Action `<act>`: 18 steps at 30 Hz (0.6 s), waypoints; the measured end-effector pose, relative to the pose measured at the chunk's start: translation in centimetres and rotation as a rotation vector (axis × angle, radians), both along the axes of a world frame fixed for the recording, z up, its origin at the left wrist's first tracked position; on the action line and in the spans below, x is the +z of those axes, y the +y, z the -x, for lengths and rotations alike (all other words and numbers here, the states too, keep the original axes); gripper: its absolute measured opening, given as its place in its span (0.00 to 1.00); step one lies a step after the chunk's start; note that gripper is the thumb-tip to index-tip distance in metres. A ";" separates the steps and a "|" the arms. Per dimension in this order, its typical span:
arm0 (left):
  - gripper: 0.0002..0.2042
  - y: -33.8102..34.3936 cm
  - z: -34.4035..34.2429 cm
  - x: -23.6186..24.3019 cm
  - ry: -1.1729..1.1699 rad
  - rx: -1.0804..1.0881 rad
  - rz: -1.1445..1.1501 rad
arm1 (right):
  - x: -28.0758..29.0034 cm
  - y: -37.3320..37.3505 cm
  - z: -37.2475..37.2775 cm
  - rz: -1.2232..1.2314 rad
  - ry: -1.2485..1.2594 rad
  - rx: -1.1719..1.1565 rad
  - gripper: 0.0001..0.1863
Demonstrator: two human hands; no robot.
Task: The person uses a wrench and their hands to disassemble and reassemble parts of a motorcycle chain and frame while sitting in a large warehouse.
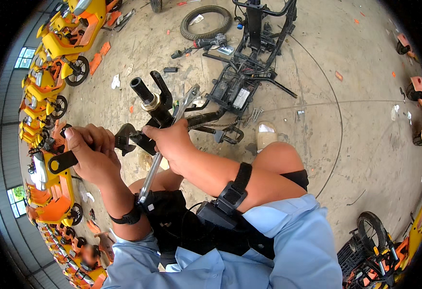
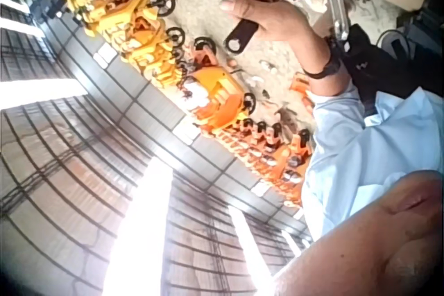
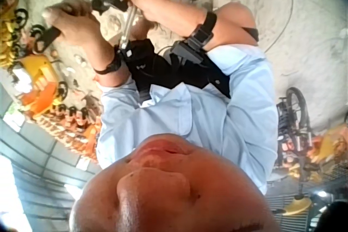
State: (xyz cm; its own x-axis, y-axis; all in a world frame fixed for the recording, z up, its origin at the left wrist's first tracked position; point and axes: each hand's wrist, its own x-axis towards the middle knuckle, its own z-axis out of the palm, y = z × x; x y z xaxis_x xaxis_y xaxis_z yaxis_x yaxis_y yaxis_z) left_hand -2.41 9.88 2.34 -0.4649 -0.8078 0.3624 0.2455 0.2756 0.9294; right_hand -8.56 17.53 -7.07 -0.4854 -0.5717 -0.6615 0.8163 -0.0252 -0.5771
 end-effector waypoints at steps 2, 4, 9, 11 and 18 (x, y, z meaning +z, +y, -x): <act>0.22 0.1 0.1 0.0 -0.013 -0.012 0.003 | -0.4 0.0 0.1 0.019 -0.009 -0.004 0.28; 0.22 0.0 0.2 0.0 -0.015 -0.005 0.000 | -0.6 0.0 0.2 0.037 -0.027 0.002 0.26; 0.23 0.2 0.5 0.0 -0.095 0.046 0.072 | 0.1 1.7 -0.4 0.050 -0.050 -0.077 0.19; 0.23 0.4 0.6 0.0 -0.127 0.055 0.080 | 0.3 2.9 -0.7 0.116 0.031 -0.110 0.16; 0.22 0.4 0.7 0.0 -0.118 0.013 0.098 | 1.3 6.1 2.0 0.430 0.566 -0.108 0.15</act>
